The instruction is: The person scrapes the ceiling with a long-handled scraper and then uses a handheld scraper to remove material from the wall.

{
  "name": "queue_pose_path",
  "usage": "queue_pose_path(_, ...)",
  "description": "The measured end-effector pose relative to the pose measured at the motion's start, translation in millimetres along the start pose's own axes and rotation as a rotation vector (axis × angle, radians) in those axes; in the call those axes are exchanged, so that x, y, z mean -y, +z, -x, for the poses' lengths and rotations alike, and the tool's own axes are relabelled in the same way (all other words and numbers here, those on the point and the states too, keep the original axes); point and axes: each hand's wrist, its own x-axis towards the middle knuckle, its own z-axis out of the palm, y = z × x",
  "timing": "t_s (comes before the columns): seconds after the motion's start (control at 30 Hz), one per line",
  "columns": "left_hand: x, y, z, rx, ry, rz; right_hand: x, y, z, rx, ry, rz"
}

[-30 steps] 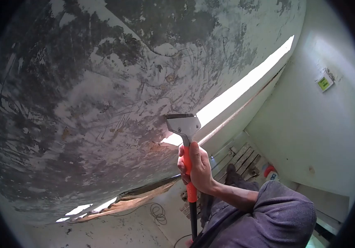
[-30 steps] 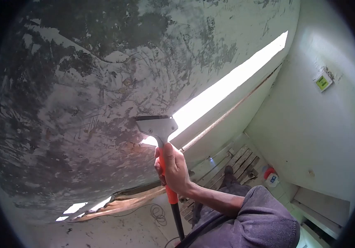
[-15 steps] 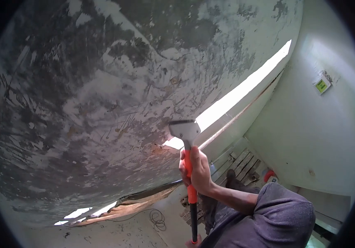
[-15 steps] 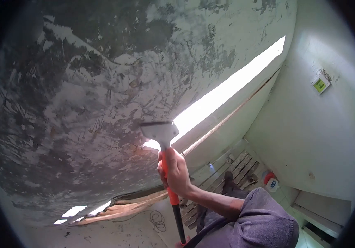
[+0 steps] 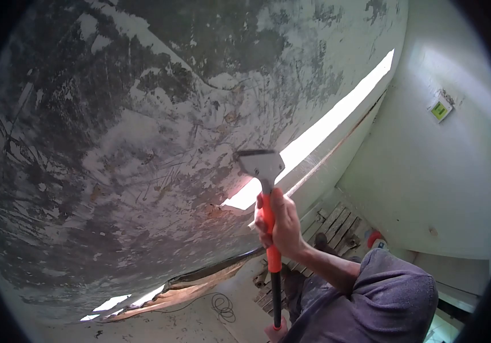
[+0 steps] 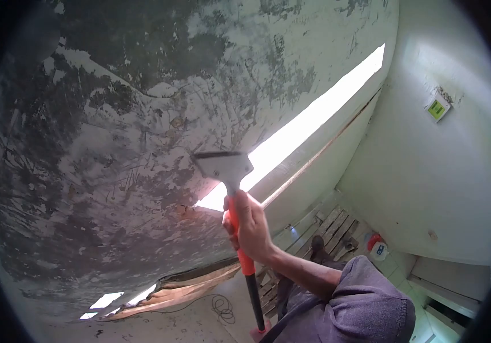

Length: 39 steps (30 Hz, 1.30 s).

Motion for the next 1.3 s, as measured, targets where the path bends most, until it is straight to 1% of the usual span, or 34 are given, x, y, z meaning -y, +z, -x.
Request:
queue_pose_path(0.1, -7, 11, -8, -0.002, 0.036, 0.012, 0, 0, 5, 0.027, 0.029, -0.003)
queue_pose_path(0.2, -8, 11, -15, -0.006, 0.060, 0.003, 13, -6, -3, -0.005, 0.010, -0.004)
queue_pose_path(0.3, -4, 9, -12, -0.015, 0.061, -0.011, 8, -1, -1, -0.020, 0.037, -0.057)
queue_pose_path(0.4, -6, 17, -6, -0.023, 0.060, -0.007, -2, 2, 8, 0.056, 0.048, -0.004)
queue_pose_path(0.43, -6, 17, -6, -0.023, 0.062, -0.010, 7, -1, 3, 0.052, 0.051, -0.006)
queue_pose_path(0.5, -3, 19, -4, -0.019, 0.068, -0.015, 31, -8, -11, 0.012, -0.017, -0.010)
queue_pose_path(0.67, -7, 31, 2, -0.033, 0.084, 0.003, 9, 0, 3, 0.001, 0.024, -0.006)
queue_pose_path(0.7, -12, 34, -5, -0.037, 0.103, 0.007, 5, 0, 4, 0.088, 0.042, -0.052)
queue_pose_path(0.77, -12, 33, -8, -0.042, 0.116, 0.003, 15, -11, -5, -0.009, 0.036, -0.001)
queue_pose_path(0.8, -11, 36, -6, -0.042, 0.115, 0.005, 26, -13, -10, 0.016, 0.017, -0.043)
queue_pose_path(0.93, -6, 37, -2, -0.053, 0.118, 0.014, 19, -8, -9, -0.024, 0.011, -0.040)
queue_pose_path(1.03, -13, 51, -1, -0.058, 0.124, 0.037, 11, -6, -2, 0.024, 0.021, 0.032)
queue_pose_path(1.07, -13, 52, -2, -0.059, 0.129, 0.038, 18, -10, -8, 0.005, -0.019, 0.105)
queue_pose_path(1.1, -11, 49, -2, -0.059, 0.132, 0.032, 35, -12, -15, -0.009, -0.012, 0.070)
queue_pose_path(1.13, -11, 47, 4, -0.058, 0.128, 0.029, 35, -12, -18, -0.008, -0.025, 0.048)
queue_pose_path(1.2, -11, 40, -2, -0.040, 0.110, 0.052, 32, -8, -17, -0.008, -0.047, 0.026)
queue_pose_path(1.23, -12, 39, -2, -0.030, 0.087, 0.083, 27, -6, -12, -0.026, -0.011, 0.040)
queue_pose_path(1.27, -15, 36, 7, -0.035, 0.062, 0.047, 20, -4, -7, -0.047, 0.017, 0.052)
queue_pose_path(1.3, -20, 40, 0, -0.036, 0.079, 0.051, 5, -4, -2, -0.022, 0.000, 0.054)
